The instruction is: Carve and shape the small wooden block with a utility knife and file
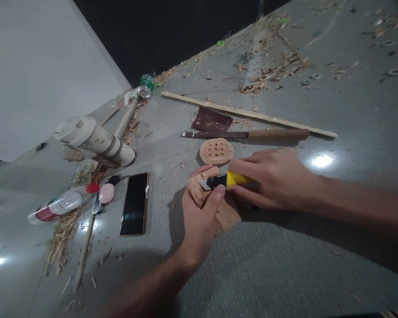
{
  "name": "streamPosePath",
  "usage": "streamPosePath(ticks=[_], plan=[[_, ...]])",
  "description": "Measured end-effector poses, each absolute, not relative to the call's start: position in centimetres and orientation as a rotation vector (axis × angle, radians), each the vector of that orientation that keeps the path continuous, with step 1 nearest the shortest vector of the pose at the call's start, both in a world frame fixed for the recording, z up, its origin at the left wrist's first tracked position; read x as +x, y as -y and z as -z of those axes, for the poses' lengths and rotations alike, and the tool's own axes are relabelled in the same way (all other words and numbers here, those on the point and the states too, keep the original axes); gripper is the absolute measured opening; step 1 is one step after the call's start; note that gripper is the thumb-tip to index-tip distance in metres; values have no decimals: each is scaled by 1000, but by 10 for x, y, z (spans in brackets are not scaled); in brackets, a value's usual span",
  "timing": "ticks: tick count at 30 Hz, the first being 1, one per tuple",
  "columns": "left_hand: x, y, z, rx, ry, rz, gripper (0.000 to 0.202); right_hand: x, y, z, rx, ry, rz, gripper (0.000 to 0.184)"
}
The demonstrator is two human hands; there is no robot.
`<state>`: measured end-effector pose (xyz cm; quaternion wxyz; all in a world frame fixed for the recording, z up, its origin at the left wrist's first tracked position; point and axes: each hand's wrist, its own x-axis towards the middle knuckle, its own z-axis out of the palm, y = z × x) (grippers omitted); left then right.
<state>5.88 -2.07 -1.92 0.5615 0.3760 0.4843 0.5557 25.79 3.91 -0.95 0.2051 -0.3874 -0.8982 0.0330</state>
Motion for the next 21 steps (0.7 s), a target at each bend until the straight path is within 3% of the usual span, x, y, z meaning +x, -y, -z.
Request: streamPosePath(ticks=[8,21], plan=[[57,20,18,934,-1156,-1264,43,261,-40,6,-1033,2554,-80,36],[57,23,18,968,-1134,-1236,46,263,-41,7,-985,2567,-101,34]])
